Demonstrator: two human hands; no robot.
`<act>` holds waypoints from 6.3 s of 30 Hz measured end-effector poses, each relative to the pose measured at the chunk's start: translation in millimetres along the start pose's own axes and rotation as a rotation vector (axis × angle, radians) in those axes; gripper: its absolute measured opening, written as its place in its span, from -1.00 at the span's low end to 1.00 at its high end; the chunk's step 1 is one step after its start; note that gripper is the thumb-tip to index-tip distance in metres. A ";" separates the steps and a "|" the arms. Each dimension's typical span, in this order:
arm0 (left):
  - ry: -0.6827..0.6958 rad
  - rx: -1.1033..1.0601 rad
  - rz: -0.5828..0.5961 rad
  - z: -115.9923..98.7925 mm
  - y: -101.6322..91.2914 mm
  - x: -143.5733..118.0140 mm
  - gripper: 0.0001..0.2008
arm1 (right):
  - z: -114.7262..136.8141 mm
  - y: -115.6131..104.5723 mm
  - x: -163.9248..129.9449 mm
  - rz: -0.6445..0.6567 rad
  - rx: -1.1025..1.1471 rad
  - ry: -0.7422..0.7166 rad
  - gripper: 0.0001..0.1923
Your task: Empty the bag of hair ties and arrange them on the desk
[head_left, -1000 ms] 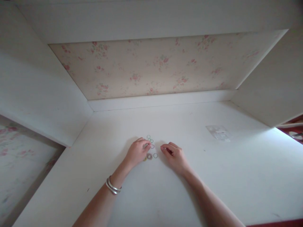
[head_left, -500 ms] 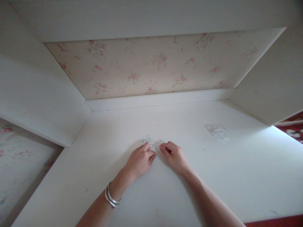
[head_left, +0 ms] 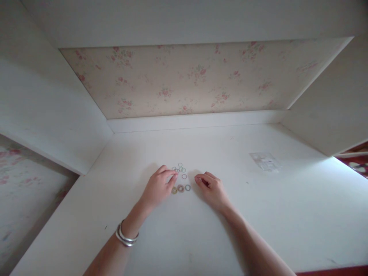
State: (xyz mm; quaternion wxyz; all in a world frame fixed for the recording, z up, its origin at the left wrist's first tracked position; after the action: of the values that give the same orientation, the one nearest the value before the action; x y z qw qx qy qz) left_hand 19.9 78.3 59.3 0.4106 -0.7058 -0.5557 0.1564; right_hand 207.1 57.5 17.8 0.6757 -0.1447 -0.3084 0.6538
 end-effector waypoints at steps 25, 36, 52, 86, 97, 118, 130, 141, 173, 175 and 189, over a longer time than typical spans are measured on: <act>-0.368 -0.299 -0.048 86.9 -7.9 -15.0 -0.70 | 53.8 64.2 64.6 0.359 -0.612 -0.165 -0.71; -0.344 -0.299 -0.031 87.5 -7.3 -15.1 -0.68 | 49.8 75.6 68.6 0.416 -0.723 -0.246 -0.73; -0.336 -0.278 -0.017 89.2 -5.4 -14.7 -0.64 | 24.9 20.4 -20.6 0.126 -0.223 -0.256 -0.74; -0.157 0.203 0.052 27.8 30.5 10.3 -0.80 | 8.9 6.0 -10.4 0.020 0.021 -0.089 -0.71; -0.105 0.091 0.002 27.9 28.5 8.4 -0.80 | 9.4 4.0 -9.2 0.017 0.044 -0.092 -0.69; 0.242 0.349 0.078 -37.3 44.6 -20.3 -0.73 | 10.9 2.1 -8.6 -0.002 0.060 -0.090 -0.71; -0.050 0.089 -0.125 16.1 6.5 -9.7 -0.76 | 6.8 6.8 -10.5 0.042 -0.003 -0.090 -0.71; -0.126 0.159 -0.035 33.8 18.0 -8.9 -0.79 | 16.8 27.5 6.1 0.263 -0.575 -0.163 -0.65; -0.166 0.211 0.011 38.2 20.9 -9.0 -0.79 | 14.7 14.9 -5.8 0.249 -0.348 -0.229 -0.74; -0.164 0.216 0.015 38.6 21.5 -9.2 -0.78 | 20.9 13.6 -7.8 0.231 -0.285 -0.262 -0.73; -0.164 0.235 0.002 36.4 20.3 -9.8 -0.77 | 27.1 28.7 -17.8 0.307 -0.303 -0.356 -0.75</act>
State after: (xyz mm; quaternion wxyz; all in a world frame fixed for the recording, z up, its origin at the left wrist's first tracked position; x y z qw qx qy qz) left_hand 5.3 83.2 19.3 0.4433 -0.6384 -0.5646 0.2779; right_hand 168.7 37.5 17.4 0.4745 -0.1717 -0.4909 0.7102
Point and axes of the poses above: each hand's wrist, its own x-axis towards the middle knuckle, its own y-axis out of the palm, z = x × y, the point moved 7 cm from there along x, towards the middle knuckle
